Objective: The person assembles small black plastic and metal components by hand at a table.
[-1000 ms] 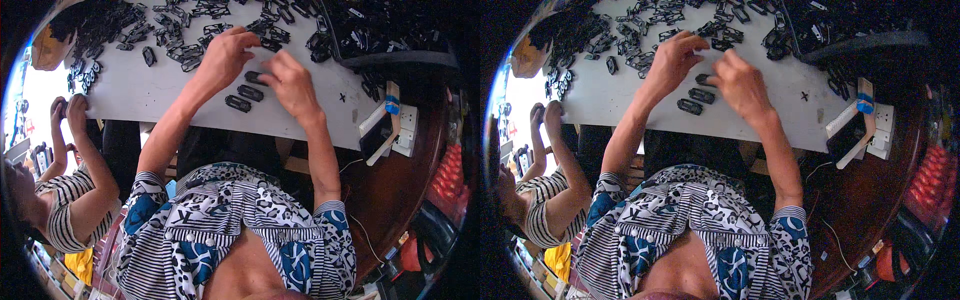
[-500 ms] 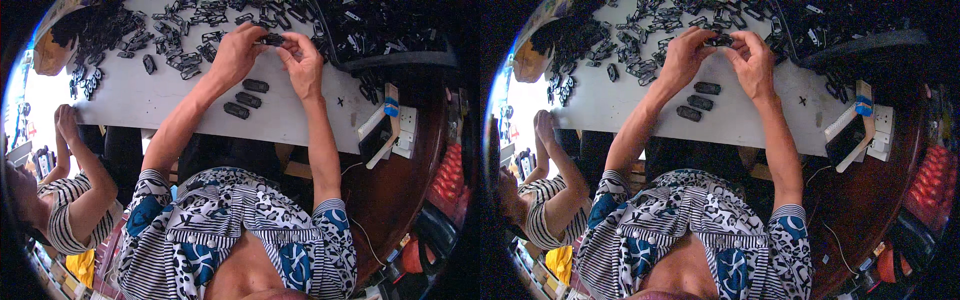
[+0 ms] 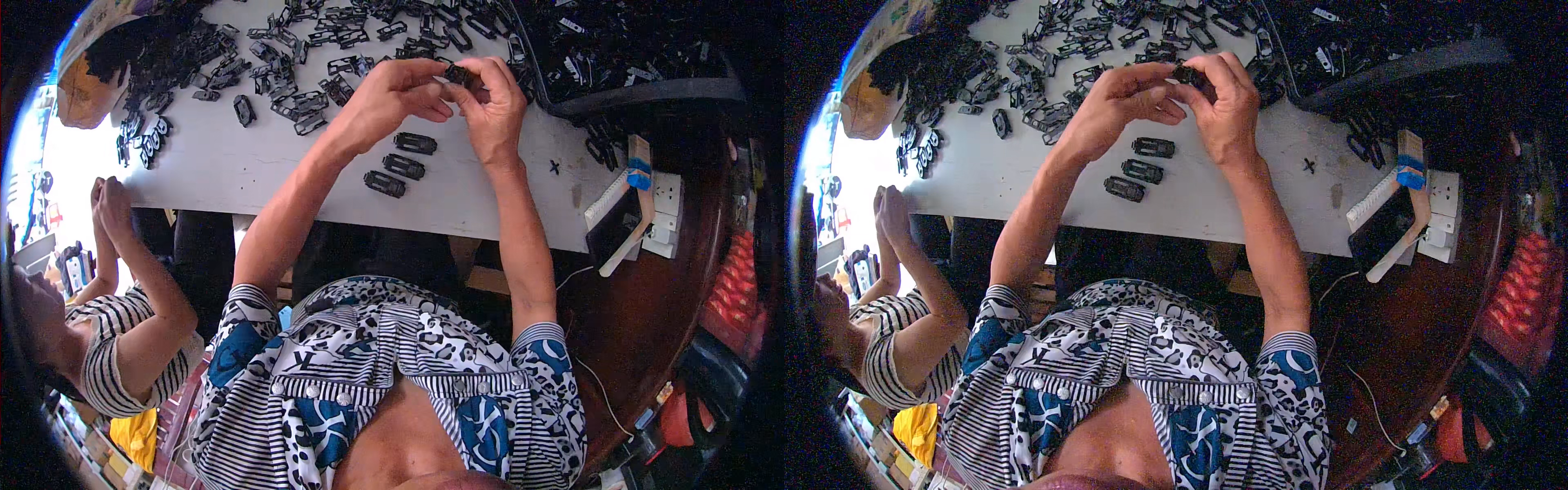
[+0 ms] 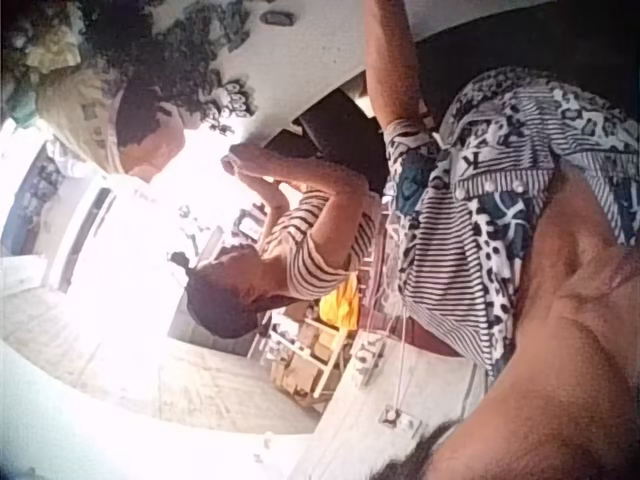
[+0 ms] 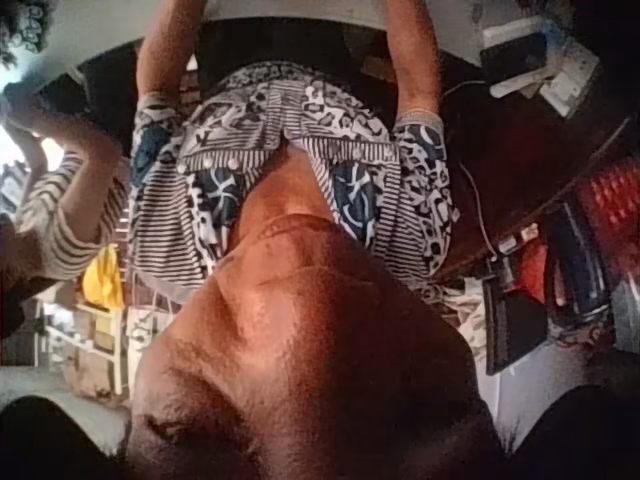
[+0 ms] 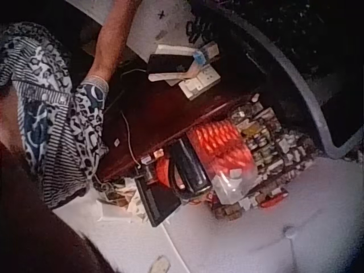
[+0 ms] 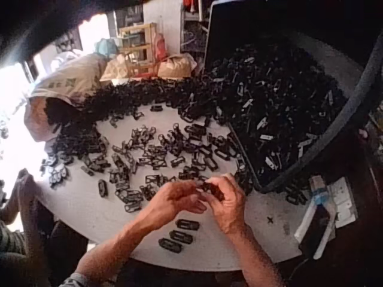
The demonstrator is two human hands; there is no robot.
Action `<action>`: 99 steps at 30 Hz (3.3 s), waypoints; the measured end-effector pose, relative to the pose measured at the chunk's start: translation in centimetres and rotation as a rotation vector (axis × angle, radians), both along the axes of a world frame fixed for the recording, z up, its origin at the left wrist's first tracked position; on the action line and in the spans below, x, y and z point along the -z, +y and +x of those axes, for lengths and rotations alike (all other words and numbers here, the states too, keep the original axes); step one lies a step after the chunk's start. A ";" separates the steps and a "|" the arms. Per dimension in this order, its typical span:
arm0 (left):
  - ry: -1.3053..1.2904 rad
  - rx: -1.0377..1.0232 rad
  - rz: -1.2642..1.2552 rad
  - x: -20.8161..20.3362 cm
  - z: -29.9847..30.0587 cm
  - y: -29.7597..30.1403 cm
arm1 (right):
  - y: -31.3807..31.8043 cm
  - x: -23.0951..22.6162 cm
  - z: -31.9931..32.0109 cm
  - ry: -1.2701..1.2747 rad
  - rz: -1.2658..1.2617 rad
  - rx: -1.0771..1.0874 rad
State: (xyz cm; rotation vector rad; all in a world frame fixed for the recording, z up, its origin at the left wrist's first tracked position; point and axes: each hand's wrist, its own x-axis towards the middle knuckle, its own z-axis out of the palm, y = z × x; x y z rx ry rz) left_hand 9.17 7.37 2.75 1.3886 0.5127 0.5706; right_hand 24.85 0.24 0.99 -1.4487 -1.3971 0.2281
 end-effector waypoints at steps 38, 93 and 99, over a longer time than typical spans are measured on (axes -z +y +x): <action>-0.319 -0.497 -0.054 2.3 0.3 -0.4 | -1.1 -0.5 -0.3 0.344 -0.246 -0.074; 0.365 -0.083 0.827 1.8 -1.8 -0.6 | -6.1 -1.8 2.0 -0.436 -0.250 0.122; 0.304 -0.065 0.873 2.1 -1.6 -0.3 | -5.9 -2.0 0.1 -0.351 -0.241 0.090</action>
